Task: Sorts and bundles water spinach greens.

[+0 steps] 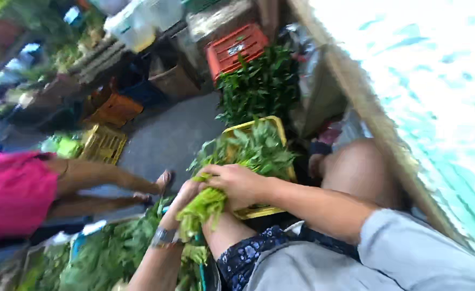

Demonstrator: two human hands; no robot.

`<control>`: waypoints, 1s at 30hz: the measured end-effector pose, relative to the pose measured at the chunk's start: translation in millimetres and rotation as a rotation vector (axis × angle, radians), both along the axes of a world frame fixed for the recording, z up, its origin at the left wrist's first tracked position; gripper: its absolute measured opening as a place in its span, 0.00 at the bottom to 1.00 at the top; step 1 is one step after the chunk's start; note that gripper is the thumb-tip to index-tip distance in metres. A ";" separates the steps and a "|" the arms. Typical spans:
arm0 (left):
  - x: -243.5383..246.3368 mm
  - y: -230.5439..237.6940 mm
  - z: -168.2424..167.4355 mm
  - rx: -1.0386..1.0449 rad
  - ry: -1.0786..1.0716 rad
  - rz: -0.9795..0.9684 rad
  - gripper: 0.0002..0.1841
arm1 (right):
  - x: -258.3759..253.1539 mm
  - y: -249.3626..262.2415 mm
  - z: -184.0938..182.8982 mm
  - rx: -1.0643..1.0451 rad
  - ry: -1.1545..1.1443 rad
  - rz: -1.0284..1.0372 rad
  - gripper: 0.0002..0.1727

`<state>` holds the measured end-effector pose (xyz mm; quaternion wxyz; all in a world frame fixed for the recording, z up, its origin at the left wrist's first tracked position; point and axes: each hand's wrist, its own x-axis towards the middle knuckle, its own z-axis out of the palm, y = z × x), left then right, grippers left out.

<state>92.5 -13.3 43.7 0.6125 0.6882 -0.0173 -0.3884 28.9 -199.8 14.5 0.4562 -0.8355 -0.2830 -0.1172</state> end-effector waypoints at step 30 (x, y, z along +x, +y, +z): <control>-27.6 -32.0 71.4 0.936 -0.991 -0.307 0.19 | -10.2 -57.9 49.0 0.615 0.590 -0.017 0.19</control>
